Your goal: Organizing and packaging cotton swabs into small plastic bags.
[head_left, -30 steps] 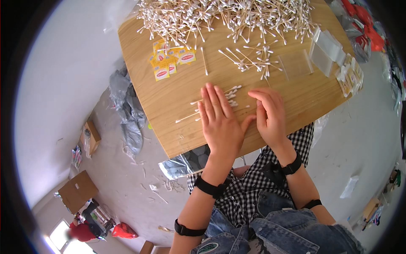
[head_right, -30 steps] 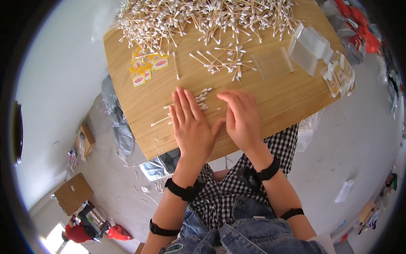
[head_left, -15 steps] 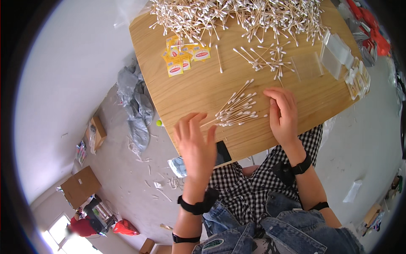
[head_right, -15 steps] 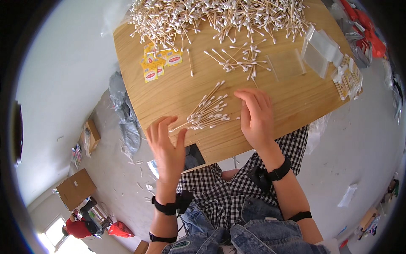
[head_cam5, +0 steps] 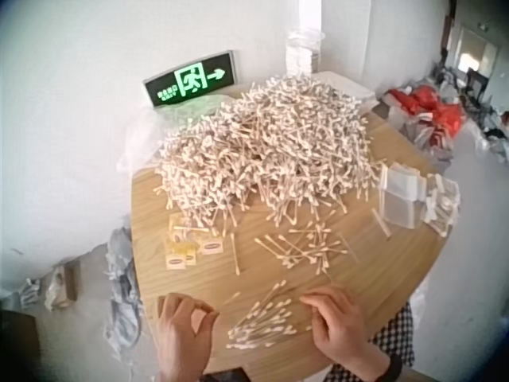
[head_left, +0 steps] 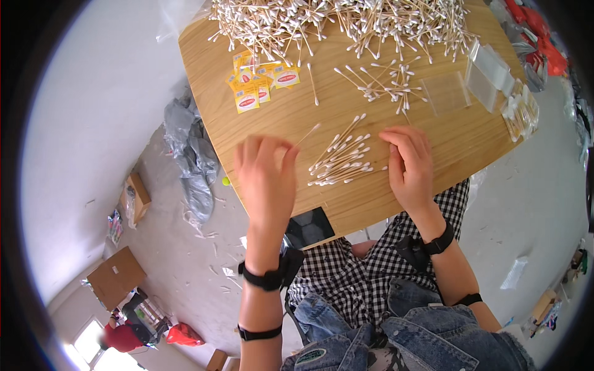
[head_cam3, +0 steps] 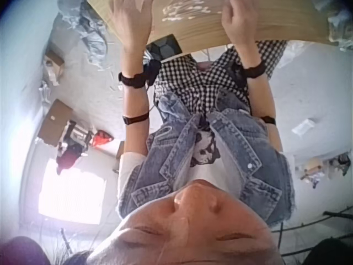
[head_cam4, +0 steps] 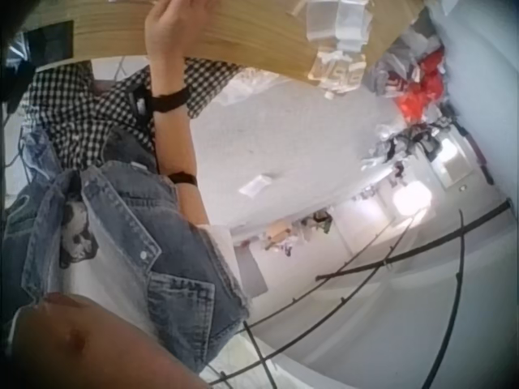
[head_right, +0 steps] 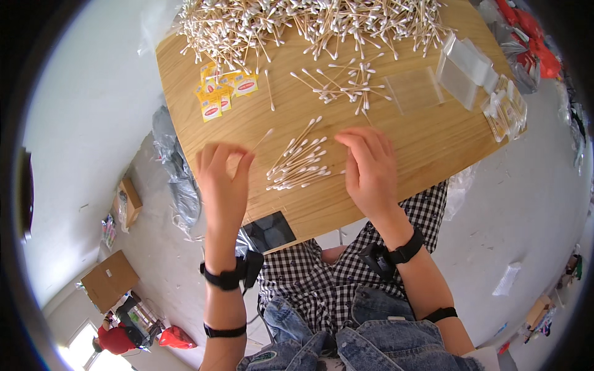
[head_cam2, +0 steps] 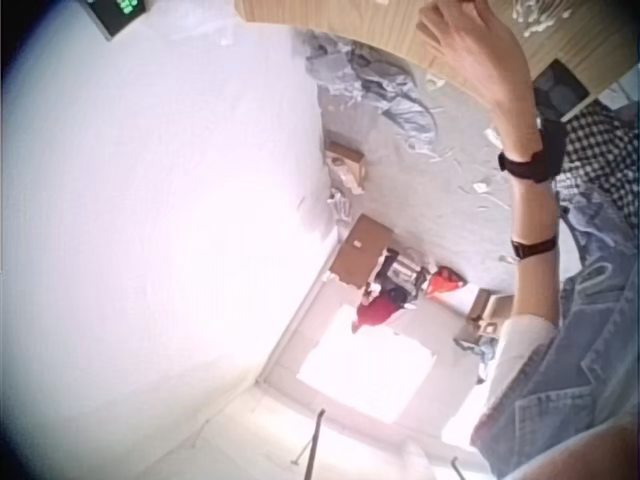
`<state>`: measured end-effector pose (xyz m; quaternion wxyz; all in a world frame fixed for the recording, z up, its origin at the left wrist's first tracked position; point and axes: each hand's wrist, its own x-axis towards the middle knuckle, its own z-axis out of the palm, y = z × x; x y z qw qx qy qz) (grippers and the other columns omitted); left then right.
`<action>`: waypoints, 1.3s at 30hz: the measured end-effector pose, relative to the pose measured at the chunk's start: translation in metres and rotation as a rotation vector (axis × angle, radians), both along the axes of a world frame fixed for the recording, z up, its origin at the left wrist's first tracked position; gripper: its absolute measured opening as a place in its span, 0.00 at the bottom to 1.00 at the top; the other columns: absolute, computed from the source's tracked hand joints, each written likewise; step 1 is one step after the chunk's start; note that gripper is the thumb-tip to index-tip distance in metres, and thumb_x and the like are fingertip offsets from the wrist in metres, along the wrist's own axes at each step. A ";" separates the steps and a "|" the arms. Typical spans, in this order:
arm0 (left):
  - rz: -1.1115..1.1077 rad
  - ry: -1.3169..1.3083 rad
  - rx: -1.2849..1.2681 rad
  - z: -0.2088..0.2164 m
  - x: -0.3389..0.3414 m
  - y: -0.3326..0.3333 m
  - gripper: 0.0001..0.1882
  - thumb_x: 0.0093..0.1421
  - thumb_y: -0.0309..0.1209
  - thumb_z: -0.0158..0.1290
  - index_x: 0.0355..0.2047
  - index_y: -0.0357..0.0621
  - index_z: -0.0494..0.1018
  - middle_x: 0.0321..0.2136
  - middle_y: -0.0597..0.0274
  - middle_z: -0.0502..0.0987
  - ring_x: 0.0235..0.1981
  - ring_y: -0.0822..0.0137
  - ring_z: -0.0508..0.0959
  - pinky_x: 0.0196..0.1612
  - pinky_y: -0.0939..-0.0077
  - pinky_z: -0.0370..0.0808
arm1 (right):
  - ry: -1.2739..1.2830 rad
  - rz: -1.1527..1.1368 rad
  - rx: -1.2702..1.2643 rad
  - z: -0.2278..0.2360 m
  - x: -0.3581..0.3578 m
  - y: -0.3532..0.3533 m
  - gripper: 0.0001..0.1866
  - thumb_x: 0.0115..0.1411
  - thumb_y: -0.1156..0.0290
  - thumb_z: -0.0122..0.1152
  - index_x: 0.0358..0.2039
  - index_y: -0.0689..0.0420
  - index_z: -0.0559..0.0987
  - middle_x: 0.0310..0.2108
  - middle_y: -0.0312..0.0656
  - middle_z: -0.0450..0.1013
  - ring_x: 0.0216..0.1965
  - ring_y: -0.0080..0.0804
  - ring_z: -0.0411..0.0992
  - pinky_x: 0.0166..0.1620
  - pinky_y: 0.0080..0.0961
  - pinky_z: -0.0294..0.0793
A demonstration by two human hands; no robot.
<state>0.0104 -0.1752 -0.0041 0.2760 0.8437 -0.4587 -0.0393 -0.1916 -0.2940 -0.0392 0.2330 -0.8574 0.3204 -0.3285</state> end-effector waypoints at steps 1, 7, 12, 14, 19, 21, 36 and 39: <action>-0.060 0.027 -0.046 -0.005 0.001 -0.016 0.07 0.52 0.25 0.63 0.30 0.43 0.76 0.32 0.59 0.73 0.40 0.53 0.71 0.46 0.61 0.67 | -0.002 0.006 0.005 0.000 0.001 0.001 0.16 0.53 0.87 0.56 0.42 0.58 0.78 0.42 0.41 0.75 0.45 0.43 0.72 0.48 0.36 0.70; -0.226 0.087 0.006 0.000 -0.019 -0.035 0.07 0.52 0.24 0.61 0.33 0.43 0.78 0.36 0.59 0.75 0.43 0.54 0.72 0.47 0.59 0.68 | 0.013 0.010 0.016 0.000 0.000 0.001 0.18 0.50 0.87 0.56 0.41 0.58 0.78 0.42 0.40 0.75 0.45 0.43 0.71 0.48 0.36 0.69; -0.222 -0.005 -0.085 -0.002 -0.075 -0.018 0.28 0.58 0.31 0.59 0.58 0.36 0.69 0.57 0.45 0.70 0.60 0.46 0.67 0.63 0.55 0.63 | -0.038 -0.003 0.053 0.002 -0.003 -0.001 0.19 0.49 0.87 0.55 0.41 0.57 0.78 0.41 0.40 0.75 0.46 0.43 0.72 0.52 0.39 0.69; -0.219 -0.151 0.192 -0.008 -0.095 -0.016 0.46 0.60 0.48 0.55 0.67 0.26 0.53 0.68 0.39 0.57 0.70 0.46 0.56 0.70 0.52 0.53 | -0.065 -0.003 0.018 0.003 0.000 0.000 0.19 0.50 0.87 0.54 0.41 0.57 0.78 0.41 0.40 0.75 0.46 0.43 0.72 0.56 0.43 0.68; -0.183 -0.241 0.285 -0.030 -0.084 -0.033 0.58 0.55 0.66 0.49 0.67 0.24 0.49 0.70 0.35 0.50 0.72 0.46 0.49 0.71 0.53 0.50 | -0.084 -0.027 0.012 0.001 -0.003 -0.001 0.19 0.51 0.87 0.53 0.42 0.56 0.78 0.41 0.39 0.75 0.46 0.42 0.73 0.60 0.47 0.66; -0.194 -0.227 0.260 -0.032 -0.071 -0.042 0.58 0.57 0.64 0.49 0.68 0.23 0.48 0.70 0.33 0.48 0.72 0.44 0.48 0.71 0.52 0.49 | -0.088 -0.031 0.014 0.002 -0.003 -0.002 0.19 0.51 0.87 0.53 0.42 0.56 0.78 0.42 0.39 0.75 0.46 0.42 0.73 0.60 0.47 0.66; -0.273 -0.016 0.211 -0.010 -0.099 0.000 0.50 0.60 0.51 0.56 0.69 0.27 0.47 0.69 0.39 0.53 0.72 0.47 0.53 0.71 0.50 0.50 | -0.122 -0.010 0.026 -0.004 -0.006 -0.004 0.17 0.55 0.84 0.55 0.45 0.56 0.77 0.44 0.41 0.75 0.48 0.42 0.72 0.61 0.48 0.65; -0.194 0.316 0.006 0.004 -0.077 0.019 0.47 0.58 0.25 0.51 0.72 0.35 0.37 0.71 0.39 0.50 0.72 0.48 0.51 0.72 0.47 0.44 | -0.143 0.042 0.114 0.002 -0.007 0.002 0.20 0.56 0.76 0.63 0.50 0.56 0.76 0.50 0.43 0.74 0.53 0.44 0.70 0.62 0.49 0.63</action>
